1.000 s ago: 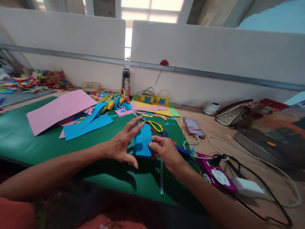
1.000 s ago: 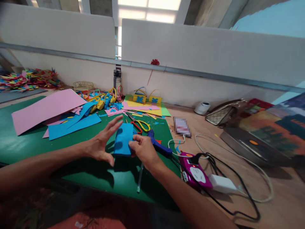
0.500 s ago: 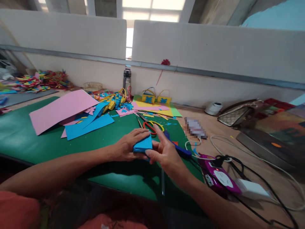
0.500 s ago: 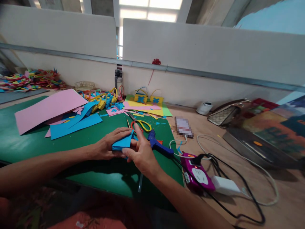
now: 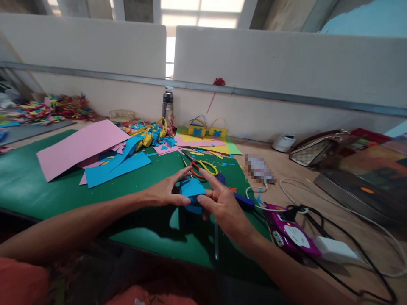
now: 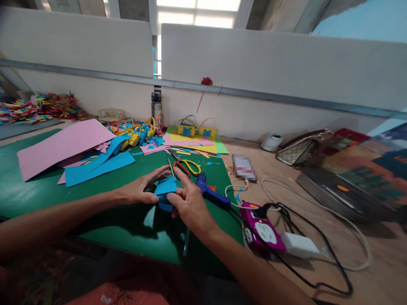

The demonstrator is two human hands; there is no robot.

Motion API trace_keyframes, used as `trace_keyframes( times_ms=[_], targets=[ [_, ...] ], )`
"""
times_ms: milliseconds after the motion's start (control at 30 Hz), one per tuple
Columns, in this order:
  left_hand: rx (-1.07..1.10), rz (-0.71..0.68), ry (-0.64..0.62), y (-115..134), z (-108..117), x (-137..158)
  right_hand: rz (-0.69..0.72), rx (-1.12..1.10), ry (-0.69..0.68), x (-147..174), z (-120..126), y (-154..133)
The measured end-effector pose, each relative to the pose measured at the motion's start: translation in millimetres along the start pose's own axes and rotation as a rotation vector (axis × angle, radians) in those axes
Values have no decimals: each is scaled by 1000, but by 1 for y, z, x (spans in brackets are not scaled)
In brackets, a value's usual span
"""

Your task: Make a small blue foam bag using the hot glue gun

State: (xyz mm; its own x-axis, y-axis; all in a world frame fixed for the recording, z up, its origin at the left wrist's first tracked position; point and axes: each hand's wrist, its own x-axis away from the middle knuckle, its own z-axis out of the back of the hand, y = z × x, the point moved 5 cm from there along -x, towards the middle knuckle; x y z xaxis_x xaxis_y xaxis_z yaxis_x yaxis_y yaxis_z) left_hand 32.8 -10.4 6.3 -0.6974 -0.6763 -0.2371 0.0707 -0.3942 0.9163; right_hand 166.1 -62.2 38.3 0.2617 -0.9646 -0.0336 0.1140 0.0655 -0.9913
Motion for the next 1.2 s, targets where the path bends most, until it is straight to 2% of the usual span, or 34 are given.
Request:
trace_keyframes(
  times_ms=[233, 333, 467, 633, 767, 1000, 1200],
  targets=[
    [28, 22, 32, -2, -3, -1, -78, -117, -107, -5, 0, 11],
    [-20, -24, 4, 1, -4, -1, -88, -179, -135, -6, 0, 12],
    [-88, -83, -14, 6, -5, -1, -89, -219, -126, -5, 2, 12],
    [-184, -66, -11, 7, -5, 0, -67, -276, -163, -4, 0, 10],
    [-257, -78, -2, 8, -7, 0, -51, -270, -135, -4, 0, 11],
    [-235, -80, 47, 9, -5, 2, -112, -339, -123, -5, 0, 11],
    [-79, -69, 17, 16, -6, 1, -91, -315, -87, -3, 1, 8]
  ],
)
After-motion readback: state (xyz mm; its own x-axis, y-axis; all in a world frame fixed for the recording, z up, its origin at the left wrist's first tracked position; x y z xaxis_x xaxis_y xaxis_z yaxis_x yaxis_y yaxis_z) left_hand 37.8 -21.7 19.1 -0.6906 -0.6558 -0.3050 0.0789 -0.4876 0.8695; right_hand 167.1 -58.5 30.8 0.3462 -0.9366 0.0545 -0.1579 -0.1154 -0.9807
